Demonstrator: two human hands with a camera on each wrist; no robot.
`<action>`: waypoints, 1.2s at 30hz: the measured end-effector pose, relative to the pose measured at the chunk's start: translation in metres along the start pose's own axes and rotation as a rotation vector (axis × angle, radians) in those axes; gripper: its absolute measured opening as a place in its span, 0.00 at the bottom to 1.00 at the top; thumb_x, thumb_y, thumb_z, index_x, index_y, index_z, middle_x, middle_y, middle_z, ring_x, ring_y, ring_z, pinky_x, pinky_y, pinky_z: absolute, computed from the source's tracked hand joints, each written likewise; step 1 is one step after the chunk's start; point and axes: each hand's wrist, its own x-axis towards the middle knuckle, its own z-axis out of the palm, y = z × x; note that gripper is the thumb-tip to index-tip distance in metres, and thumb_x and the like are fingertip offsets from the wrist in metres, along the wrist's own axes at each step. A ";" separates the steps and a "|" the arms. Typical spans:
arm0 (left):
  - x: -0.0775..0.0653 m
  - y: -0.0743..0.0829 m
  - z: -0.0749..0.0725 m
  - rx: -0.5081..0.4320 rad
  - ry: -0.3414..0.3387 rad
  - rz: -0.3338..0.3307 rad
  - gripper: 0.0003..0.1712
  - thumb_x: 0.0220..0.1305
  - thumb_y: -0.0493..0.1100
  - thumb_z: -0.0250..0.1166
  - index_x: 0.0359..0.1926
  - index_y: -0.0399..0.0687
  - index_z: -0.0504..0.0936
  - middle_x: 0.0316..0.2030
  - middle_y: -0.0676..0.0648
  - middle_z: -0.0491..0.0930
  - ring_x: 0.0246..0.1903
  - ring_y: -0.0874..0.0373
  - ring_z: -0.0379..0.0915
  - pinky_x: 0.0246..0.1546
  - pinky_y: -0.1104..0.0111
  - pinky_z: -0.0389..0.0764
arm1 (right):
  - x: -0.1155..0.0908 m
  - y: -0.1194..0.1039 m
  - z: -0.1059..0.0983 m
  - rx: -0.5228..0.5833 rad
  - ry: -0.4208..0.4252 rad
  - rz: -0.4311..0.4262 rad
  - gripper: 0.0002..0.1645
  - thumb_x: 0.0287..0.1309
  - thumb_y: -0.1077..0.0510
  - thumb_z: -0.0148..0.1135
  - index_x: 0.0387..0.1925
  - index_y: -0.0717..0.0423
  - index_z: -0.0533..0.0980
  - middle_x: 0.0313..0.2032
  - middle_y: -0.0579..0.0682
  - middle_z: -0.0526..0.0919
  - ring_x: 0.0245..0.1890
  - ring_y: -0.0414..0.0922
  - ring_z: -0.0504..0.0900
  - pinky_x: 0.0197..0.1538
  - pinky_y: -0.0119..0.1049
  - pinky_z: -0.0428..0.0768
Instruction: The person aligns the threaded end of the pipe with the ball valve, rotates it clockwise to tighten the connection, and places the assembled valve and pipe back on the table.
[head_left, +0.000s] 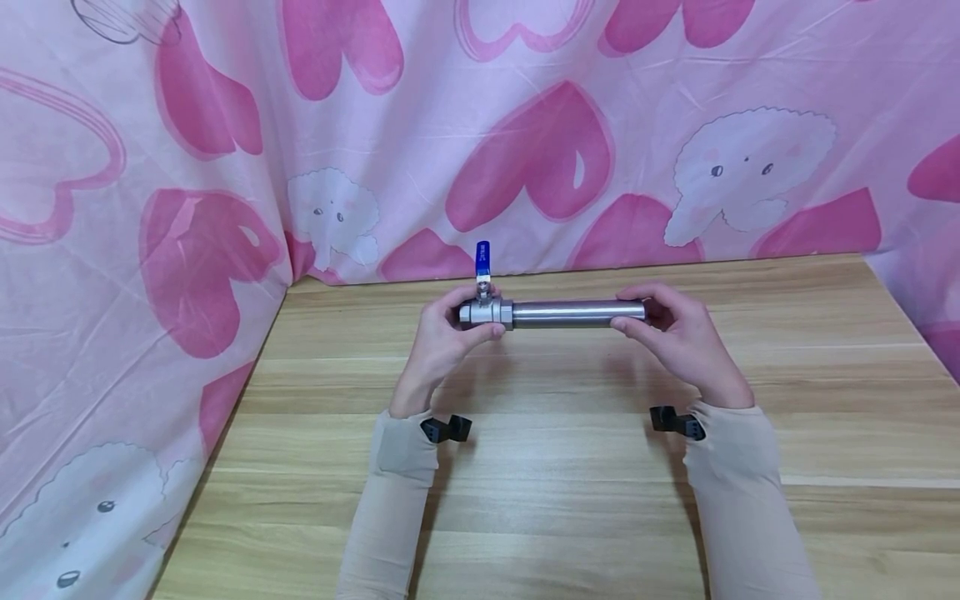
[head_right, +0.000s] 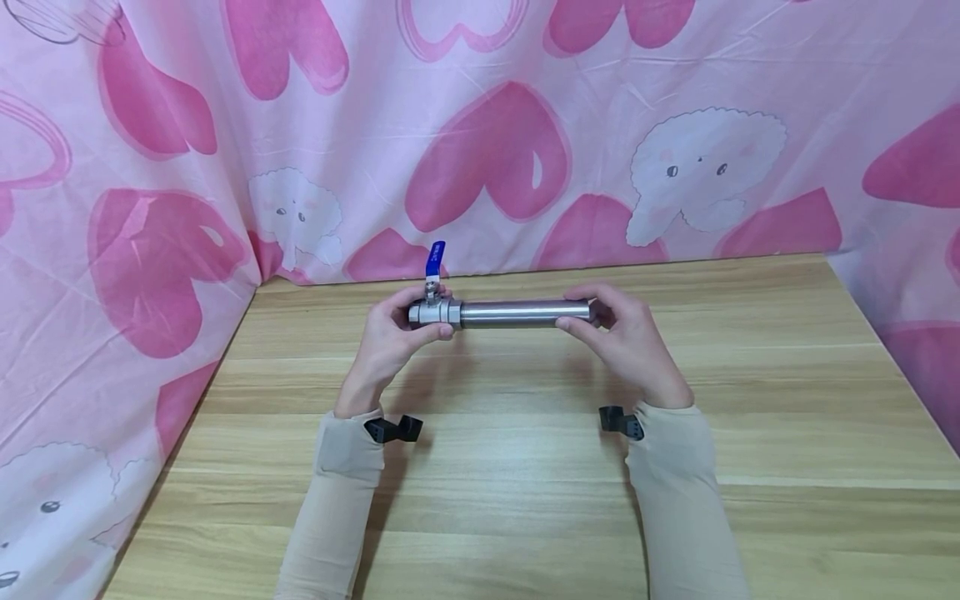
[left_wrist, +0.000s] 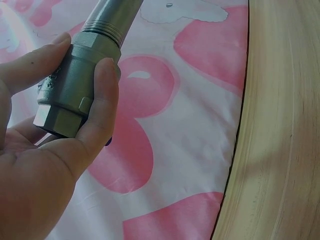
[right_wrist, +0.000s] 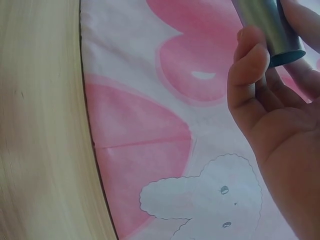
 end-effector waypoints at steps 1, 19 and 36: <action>0.000 0.000 0.000 0.000 0.001 -0.002 0.32 0.48 0.35 0.76 0.57 0.49 0.79 0.53 0.48 0.80 0.49 0.53 0.75 0.53 0.63 0.78 | 0.000 0.000 0.000 -0.003 0.001 0.002 0.21 0.56 0.55 0.69 0.52 0.47 0.78 0.42 0.43 0.80 0.33 0.41 0.76 0.35 0.25 0.77; 0.000 0.000 0.001 0.009 -0.007 0.038 0.34 0.48 0.35 0.76 0.58 0.52 0.77 0.54 0.49 0.81 0.50 0.54 0.74 0.55 0.63 0.77 | 0.000 0.000 0.000 -0.003 0.004 -0.001 0.21 0.56 0.55 0.69 0.52 0.50 0.78 0.42 0.43 0.80 0.33 0.42 0.75 0.34 0.26 0.76; 0.000 0.000 0.001 -0.004 -0.007 0.031 0.33 0.48 0.35 0.76 0.57 0.50 0.78 0.53 0.48 0.81 0.50 0.53 0.74 0.53 0.63 0.77 | 0.000 -0.001 0.000 0.026 -0.009 -0.017 0.19 0.57 0.57 0.68 0.51 0.52 0.78 0.40 0.38 0.81 0.34 0.40 0.77 0.35 0.25 0.77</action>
